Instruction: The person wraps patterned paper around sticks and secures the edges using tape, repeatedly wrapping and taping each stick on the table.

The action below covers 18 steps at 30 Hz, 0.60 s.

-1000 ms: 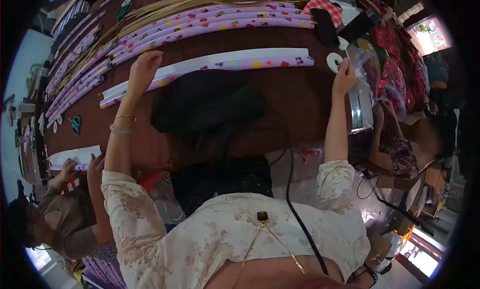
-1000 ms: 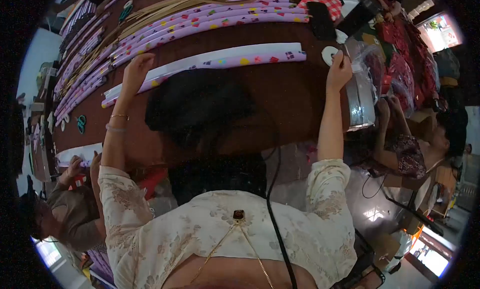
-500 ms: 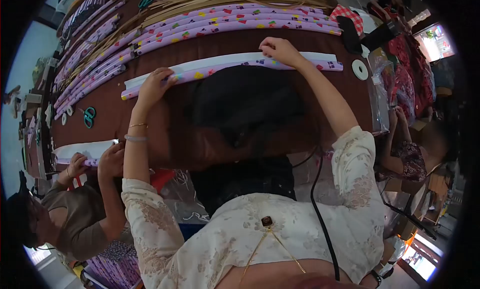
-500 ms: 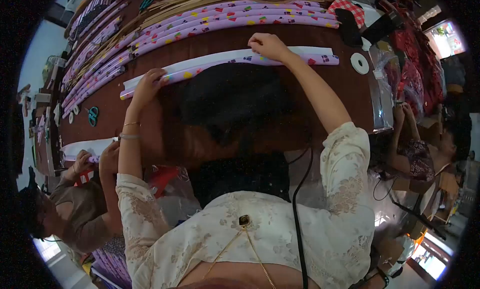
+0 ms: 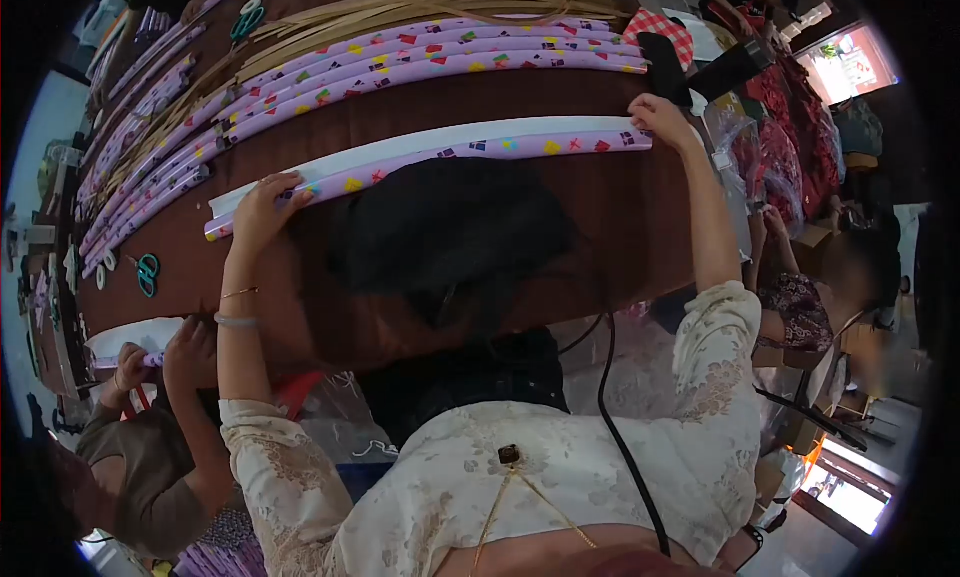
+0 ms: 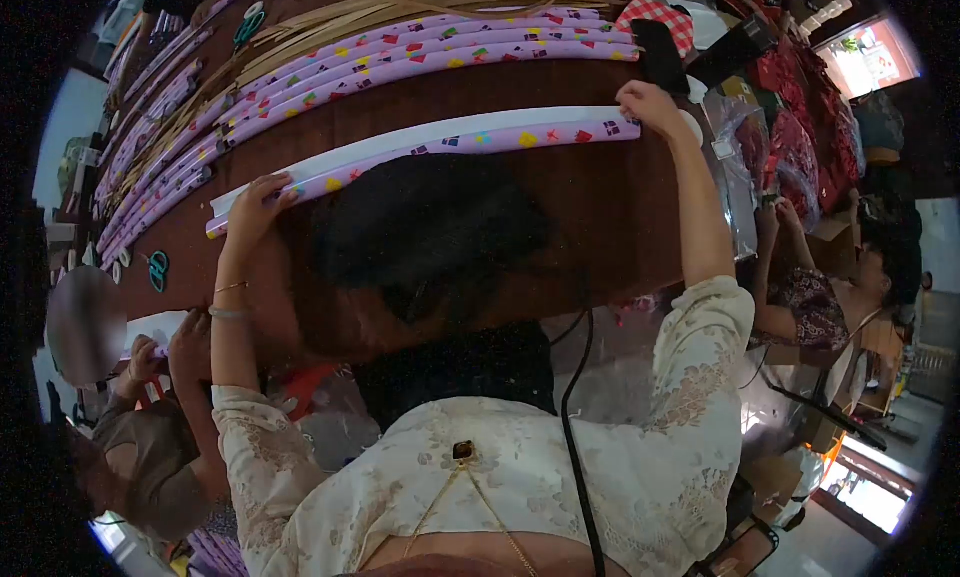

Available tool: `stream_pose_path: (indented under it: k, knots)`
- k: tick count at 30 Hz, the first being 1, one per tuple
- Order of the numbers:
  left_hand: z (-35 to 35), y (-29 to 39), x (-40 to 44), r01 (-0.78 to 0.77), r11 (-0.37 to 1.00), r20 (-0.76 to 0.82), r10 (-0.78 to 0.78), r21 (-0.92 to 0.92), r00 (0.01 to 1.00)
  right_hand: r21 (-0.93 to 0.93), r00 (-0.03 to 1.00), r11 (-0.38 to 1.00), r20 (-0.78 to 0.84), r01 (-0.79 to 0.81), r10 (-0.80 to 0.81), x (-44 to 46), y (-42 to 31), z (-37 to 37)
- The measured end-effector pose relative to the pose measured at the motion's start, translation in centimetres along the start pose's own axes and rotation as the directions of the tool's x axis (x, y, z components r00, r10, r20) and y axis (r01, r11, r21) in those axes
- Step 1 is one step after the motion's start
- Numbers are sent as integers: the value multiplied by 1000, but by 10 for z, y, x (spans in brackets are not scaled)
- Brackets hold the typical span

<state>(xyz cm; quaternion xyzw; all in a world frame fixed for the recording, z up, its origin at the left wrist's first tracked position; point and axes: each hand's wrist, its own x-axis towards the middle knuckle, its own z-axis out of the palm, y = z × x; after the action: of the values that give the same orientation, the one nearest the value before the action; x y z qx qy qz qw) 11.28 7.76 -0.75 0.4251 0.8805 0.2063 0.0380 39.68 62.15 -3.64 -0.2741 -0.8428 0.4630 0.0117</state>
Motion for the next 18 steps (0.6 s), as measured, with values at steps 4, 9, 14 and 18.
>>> stream_pose_path:
  k: [4,9,14,18]
  knots:
    - [0,-5,3,-16,999,33,14,42,999,-63,982,998,-190,-10,-2,-20,14,-28]
    - [-9,-19,5,-78,990,167,97,-113,981,-167,942,931,-33,323,-333,-44,-47,14]
    - [-6,-23,9,-282,954,148,267,96,952,-443,909,797,268,409,-318,-44,-76,55]
    - [-8,-10,7,-255,941,247,198,224,949,-563,864,659,260,499,-432,-25,-66,51]
